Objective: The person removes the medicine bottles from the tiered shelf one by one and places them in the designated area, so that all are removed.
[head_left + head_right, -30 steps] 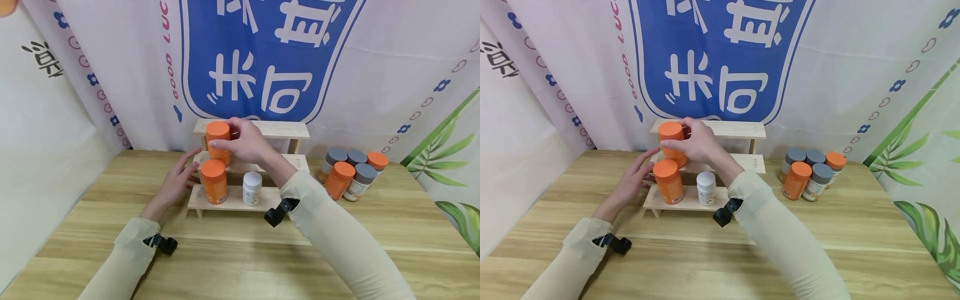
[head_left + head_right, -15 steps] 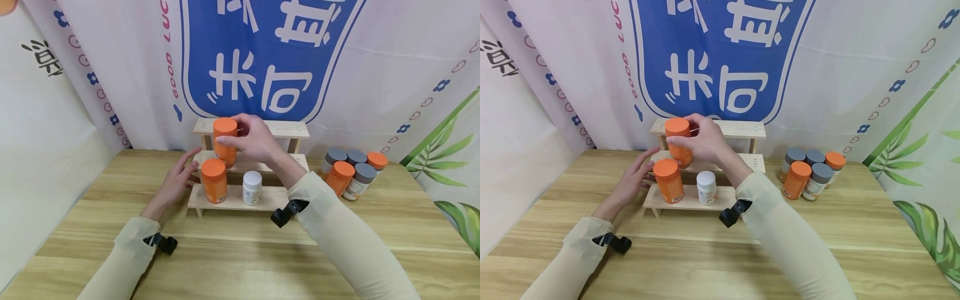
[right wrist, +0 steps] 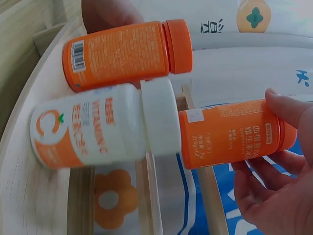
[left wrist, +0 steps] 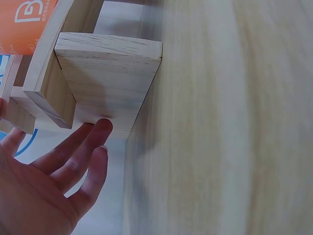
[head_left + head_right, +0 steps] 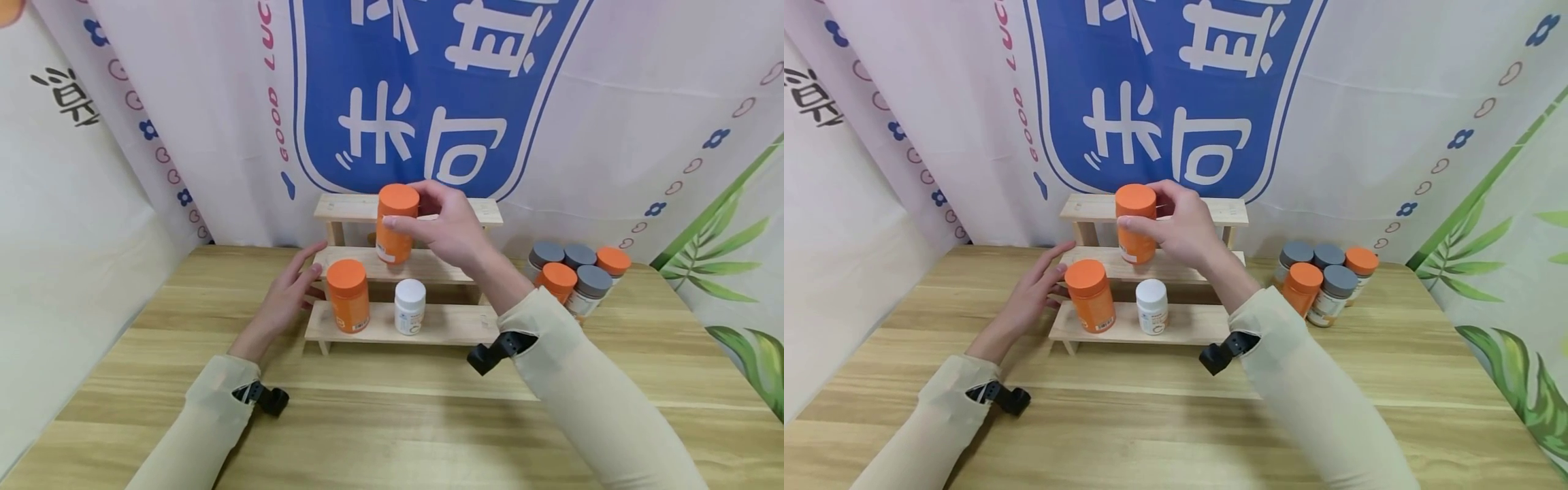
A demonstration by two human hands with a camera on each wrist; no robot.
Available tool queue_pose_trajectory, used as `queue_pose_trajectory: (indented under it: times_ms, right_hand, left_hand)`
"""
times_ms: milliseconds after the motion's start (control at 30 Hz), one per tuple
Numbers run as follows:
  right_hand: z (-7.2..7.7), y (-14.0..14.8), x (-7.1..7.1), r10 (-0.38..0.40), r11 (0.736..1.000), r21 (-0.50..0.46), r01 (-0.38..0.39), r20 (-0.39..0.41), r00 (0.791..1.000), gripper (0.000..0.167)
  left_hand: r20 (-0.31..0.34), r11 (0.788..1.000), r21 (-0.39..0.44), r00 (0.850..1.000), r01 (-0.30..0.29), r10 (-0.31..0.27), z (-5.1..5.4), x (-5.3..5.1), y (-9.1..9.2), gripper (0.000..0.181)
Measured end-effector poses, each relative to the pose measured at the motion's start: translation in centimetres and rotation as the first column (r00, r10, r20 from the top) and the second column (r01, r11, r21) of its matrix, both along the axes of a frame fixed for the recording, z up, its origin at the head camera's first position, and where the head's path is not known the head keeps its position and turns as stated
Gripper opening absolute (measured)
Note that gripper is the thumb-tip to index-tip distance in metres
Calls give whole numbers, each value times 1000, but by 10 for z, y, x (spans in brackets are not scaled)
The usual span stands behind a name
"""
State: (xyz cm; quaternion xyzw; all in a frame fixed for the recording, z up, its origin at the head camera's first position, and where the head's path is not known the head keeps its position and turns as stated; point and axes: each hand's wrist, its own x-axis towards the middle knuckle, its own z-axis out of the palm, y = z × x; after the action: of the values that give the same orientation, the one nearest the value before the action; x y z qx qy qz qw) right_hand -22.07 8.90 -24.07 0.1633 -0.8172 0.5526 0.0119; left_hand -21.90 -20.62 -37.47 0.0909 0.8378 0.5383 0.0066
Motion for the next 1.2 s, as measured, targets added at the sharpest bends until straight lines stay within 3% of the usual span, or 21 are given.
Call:
queue_pose_trajectory:
  times_ms: [433, 633, 1200]
  right_hand:
    - [-2, 34, 14, -80, 994, -73, 78, -17, 997, 53]
    - [-1, 47, 25, -113, 991, -75, 113, 10, 994, 53]
    - [-6, 81, 43, -180, 977, -115, 177, -17, 983, 53]
  left_hand:
    - [5, 1000, -1, 1000, 1, -1, 0, 2, -1, 53]
    - [4, 1000, -3, 1000, 4, -4, 1, 2, -2, 54]
    - [7, 1000, 1, 1000, 6, -6, 0, 1, -1, 54]
